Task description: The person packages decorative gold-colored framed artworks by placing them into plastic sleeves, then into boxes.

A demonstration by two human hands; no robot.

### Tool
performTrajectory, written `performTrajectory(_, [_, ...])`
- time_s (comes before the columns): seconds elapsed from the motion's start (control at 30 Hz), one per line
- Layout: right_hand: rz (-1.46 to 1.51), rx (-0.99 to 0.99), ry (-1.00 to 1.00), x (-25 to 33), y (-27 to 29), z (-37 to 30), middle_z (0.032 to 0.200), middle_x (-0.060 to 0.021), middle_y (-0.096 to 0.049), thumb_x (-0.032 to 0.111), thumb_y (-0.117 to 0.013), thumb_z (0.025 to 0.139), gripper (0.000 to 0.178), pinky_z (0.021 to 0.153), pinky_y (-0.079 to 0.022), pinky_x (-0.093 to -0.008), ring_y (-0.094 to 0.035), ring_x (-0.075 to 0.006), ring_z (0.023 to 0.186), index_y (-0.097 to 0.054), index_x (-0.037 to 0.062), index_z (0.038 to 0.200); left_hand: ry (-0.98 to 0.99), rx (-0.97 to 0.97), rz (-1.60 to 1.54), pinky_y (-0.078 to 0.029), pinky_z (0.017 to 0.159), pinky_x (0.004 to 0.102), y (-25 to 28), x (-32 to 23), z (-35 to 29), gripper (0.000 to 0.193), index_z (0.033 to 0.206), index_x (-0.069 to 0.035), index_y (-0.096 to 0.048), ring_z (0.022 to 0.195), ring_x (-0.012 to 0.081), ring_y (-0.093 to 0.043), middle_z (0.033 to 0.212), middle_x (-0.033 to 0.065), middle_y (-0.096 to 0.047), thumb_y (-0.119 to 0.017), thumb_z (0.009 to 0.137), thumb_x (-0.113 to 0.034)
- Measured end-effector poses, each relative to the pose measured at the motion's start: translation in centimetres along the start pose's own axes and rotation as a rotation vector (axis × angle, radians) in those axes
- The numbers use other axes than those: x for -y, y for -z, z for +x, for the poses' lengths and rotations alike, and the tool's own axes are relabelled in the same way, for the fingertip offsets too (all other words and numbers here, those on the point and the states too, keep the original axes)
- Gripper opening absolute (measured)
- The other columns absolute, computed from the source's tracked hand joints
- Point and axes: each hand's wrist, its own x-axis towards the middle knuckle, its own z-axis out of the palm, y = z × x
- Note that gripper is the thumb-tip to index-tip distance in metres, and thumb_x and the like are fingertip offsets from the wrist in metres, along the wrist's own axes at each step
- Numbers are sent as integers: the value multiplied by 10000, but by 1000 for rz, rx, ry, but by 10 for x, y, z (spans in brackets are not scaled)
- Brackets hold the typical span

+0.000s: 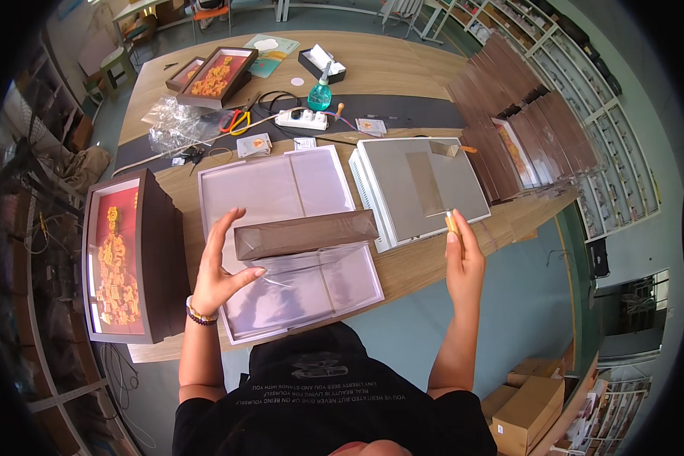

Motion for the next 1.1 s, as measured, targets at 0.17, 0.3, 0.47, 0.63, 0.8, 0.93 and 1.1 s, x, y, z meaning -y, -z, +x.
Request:
performTrajectory(0.17, [-297, -40, -113, -156, -31, 23, 1001, -209, -628, 189, -446, 924, 400, 711, -480, -425, -623, -365, 845, -385, 93, 1308, -246, 287, 696, -392, 926, 409, -24, -71, 50, 676, 1241, -23, -455, 1093, 332, -491, 1156, 154, -528, -727, 683, -292])
performTrajectory(0.3, [-331, 24, -235, -189, -58, 32, 923, -224, -624, 203, -443, 922, 419, 681, -462, -486, -595, -414, 818, -311, 122, 1311, -205, 512, 800, -451, 807, 375, -56, -67, 71, 628, 1201, -22, -462, 904, 315, -577, 978, 150, -586, -702, 715, -340])
performTrajectory(0.47, [-472, 27, -81, -192, -68, 37, 1095, -214, -536, 188, -512, 888, 445, 759, -460, -438, -542, -380, 972, -345, 66, 1281, -25, 638, 837, -473, 634, 381, -66, -63, 89, 489, 993, -25, -514, 724, 329, -597, 770, 144, -583, -730, 690, -343])
performTrajectory(0.63, [-149, -116, 129, -163, -56, -10, 1078, -149, -547, 123, -556, 852, 338, 816, -452, -392, -543, -299, 978, -500, 28, 1171, 57, 547, 803, -486, 609, 383, -50, -75, 86, 466, 957, -43, -558, 698, 328, -619, 750, 162, -618, -764, 648, -324])
performTrajectory(0.8, [728, 916, -379, -164, -133, -115, 1062, -82, -573, 140, -566, 892, 333, 837, -451, -275, -554, -128, 968, -505, 38, 1203, 159, 378, 547, -472, 666, 266, -10, -121, 76, 566, 1044, 10, -550, 728, 150, -618, 816, 83, -629, -816, 622, -257])
performTrajectory(0.93, [1277, 1313, -494, -91, -145, -118, 1313, -110, -402, 342, -648, 831, 793, 965, -391, -362, -466, -210, 1156, -166, 108, 1415, 266, 18, 70, -463, 729, 256, 27, -168, 55, 663, 1066, 33, -530, 814, 126, -593, 900, 43, -611, -852, 587, -295])
performTrajectory(1.1, [2043, 555, -321, -27, -165, -72, 1390, -39, -341, 477, -593, 822, 713, 1064, -235, -464, -329, -237, 1272, -280, 154, 1375, 101, -285, -551, -435, 880, 315, 80, -91, -45, 704, 1195, -19, -473, 982, 192, -561, 1085, 74, -575, -812, 638, -285])
